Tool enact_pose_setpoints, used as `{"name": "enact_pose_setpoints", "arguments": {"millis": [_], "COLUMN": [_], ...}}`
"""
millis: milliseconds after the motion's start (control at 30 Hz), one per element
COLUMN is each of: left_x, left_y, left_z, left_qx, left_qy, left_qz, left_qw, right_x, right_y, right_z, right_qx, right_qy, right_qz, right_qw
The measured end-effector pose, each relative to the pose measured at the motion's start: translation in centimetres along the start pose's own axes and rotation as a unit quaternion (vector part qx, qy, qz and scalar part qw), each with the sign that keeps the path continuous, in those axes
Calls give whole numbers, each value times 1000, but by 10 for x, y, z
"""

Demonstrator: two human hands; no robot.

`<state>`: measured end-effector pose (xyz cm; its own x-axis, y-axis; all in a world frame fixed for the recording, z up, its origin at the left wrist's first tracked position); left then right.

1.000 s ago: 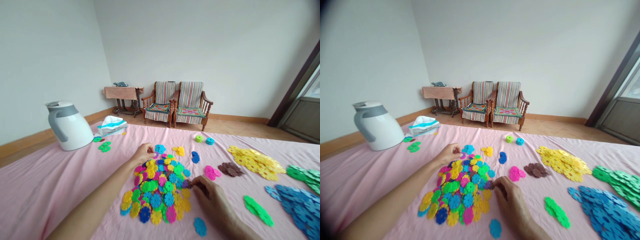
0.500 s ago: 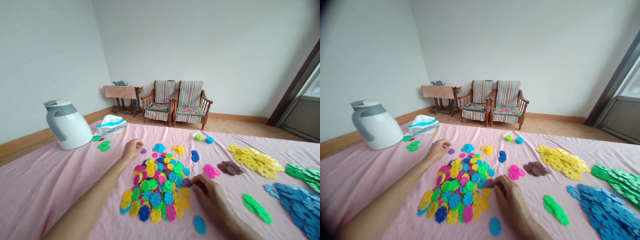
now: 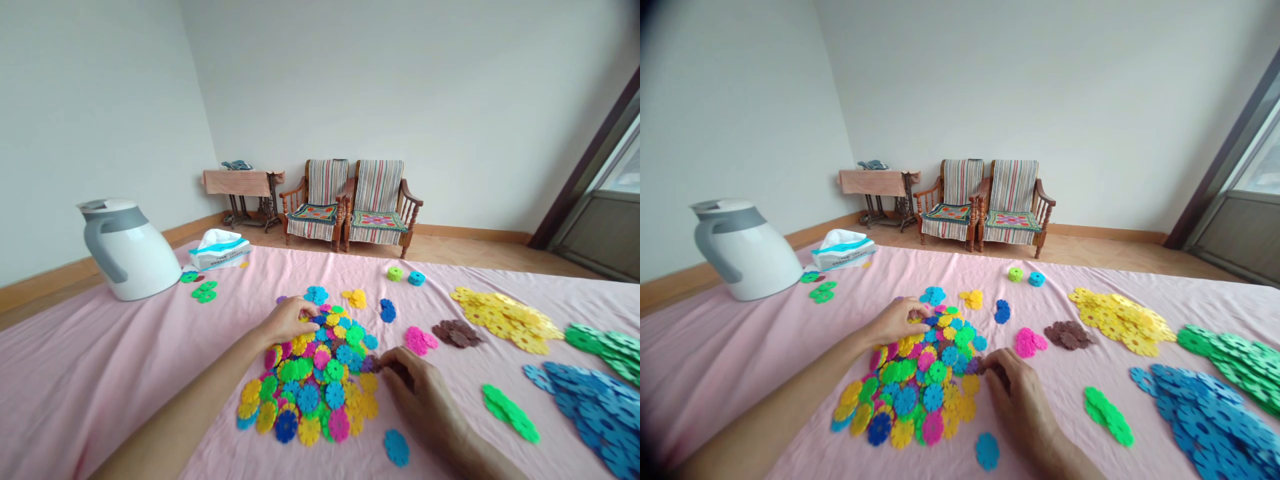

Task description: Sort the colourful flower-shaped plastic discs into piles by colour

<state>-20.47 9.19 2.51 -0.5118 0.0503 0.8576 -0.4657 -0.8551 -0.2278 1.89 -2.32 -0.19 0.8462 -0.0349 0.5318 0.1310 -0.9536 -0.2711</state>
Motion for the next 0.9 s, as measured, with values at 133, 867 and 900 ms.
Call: {"name": "enact_pose_setpoints", "arguments": {"millis": [133,867,900], "left_x": [0,39,41], "left_y": [0,5,7], "left_z": [1,-82,-82], "left_qx": [-9,200,205], "left_qy": [8,-74,-82], "left_qz": [-3,168,177], "left_qw": [1000,962,959], "right_x": [0,1,1], "right_y": [0,0,0], "right_z": [0,0,0], "right_qx": [1,8,7], "right_qy": [-3,-6,-6], "right_qz": [2,7,7], "right_qw": [1000,1000,1000]}}
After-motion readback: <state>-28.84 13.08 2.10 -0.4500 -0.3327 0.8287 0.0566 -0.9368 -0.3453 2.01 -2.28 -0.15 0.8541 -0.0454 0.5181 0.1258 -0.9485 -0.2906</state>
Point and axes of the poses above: each hand's wrist, its own y-axis away from the middle knuckle, its own x-axis out of the back of the hand, z = x × y, the point moved 6 cm from there along -y, towards the middle knuckle, and after that the axes turned 5 degrees about -y, right-handed, at the moved point
